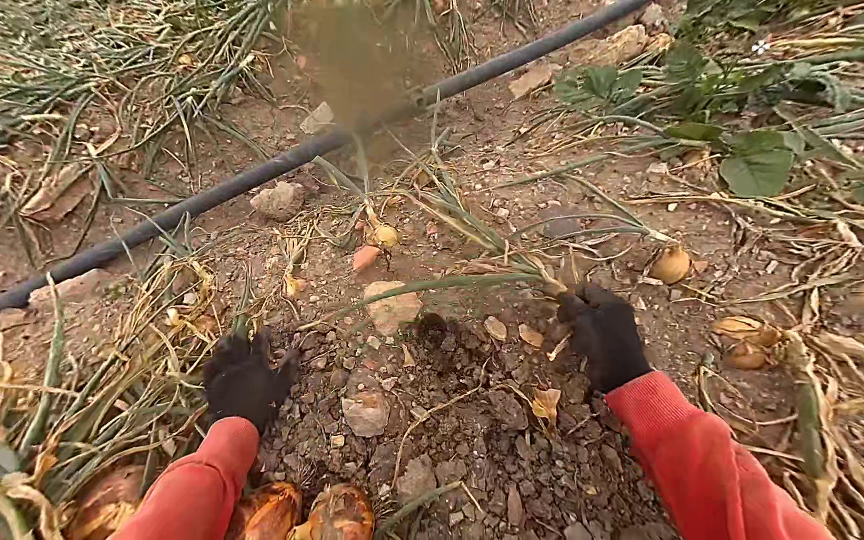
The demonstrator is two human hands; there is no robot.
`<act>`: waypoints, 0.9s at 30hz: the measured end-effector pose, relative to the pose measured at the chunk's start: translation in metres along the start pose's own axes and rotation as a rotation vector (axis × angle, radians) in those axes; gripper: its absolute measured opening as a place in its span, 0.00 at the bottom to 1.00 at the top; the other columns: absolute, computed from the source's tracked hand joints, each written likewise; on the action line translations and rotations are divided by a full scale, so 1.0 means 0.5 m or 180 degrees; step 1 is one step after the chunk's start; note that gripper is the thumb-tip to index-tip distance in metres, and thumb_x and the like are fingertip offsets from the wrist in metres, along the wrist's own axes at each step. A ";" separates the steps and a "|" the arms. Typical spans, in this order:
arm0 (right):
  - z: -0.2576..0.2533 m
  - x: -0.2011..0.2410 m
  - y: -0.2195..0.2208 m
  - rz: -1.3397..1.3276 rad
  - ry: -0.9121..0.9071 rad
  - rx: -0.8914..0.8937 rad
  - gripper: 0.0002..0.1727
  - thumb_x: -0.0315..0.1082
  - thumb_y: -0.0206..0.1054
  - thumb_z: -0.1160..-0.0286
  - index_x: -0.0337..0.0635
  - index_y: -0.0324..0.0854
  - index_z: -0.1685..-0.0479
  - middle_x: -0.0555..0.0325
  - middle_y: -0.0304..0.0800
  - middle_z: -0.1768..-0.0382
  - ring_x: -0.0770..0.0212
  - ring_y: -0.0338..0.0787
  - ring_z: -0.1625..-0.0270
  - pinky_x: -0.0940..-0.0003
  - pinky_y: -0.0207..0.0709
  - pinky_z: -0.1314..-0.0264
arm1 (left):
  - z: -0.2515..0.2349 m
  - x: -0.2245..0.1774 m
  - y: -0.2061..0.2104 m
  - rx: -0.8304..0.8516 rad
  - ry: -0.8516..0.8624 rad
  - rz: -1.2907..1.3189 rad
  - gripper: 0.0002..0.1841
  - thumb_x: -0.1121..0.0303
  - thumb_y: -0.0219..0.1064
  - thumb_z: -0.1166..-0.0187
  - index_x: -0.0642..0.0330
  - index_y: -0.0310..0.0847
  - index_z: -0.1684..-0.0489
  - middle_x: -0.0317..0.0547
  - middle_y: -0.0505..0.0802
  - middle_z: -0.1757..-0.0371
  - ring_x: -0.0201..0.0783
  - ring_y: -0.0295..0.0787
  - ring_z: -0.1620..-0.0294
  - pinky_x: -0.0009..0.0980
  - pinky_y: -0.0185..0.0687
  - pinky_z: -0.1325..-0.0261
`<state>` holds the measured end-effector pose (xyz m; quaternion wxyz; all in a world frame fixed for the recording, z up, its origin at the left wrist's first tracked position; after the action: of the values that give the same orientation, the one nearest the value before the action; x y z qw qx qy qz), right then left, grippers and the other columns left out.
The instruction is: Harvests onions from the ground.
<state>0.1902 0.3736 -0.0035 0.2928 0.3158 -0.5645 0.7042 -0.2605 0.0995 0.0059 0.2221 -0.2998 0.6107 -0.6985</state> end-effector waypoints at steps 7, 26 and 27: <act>0.304 0.206 0.057 0.1002 -0.1635 0.0664 0.14 0.38 0.63 0.25 0.37 0.87 0.70 0.48 0.87 0.80 0.45 0.90 0.76 0.45 0.81 0.77 | 0.000 0.011 0.006 -0.0296 0.0150 0.0271 0.43 0.32 0.55 0.23 0.55 0.71 0.15 0.65 0.69 0.11 0.70 0.56 0.09 0.70 0.54 0.16; -0.304 0.217 0.221 0.0534 0.0195 0.0345 0.30 0.50 0.51 0.07 0.30 0.85 0.63 0.34 0.87 0.63 0.37 0.87 0.57 0.34 0.76 0.53 | -0.026 0.003 0.006 0.0017 -0.0256 0.0465 0.48 0.29 0.60 0.30 0.55 0.69 0.13 0.66 0.68 0.10 0.68 0.57 0.09 0.66 0.53 0.13; -0.302 0.225 0.222 0.0817 0.0208 0.0402 0.31 0.49 0.50 0.06 0.28 0.86 0.59 0.30 0.89 0.57 0.33 0.89 0.49 0.31 0.76 0.45 | -0.024 0.000 0.004 0.0000 -0.0249 0.0481 0.48 0.30 0.61 0.30 0.55 0.70 0.13 0.66 0.69 0.11 0.68 0.59 0.09 0.66 0.55 0.14</act>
<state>0.0169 0.5065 -0.0088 0.1980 0.2358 -0.5450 0.7798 -0.2688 0.1078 0.0030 0.2978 -0.2800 0.6224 -0.6675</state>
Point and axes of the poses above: each hand's wrist, its own z-axis away from the middle knuckle, its own y-axis out of the palm, x = y × z, the point moved 7 cm from there along -z, towards the middle knuckle
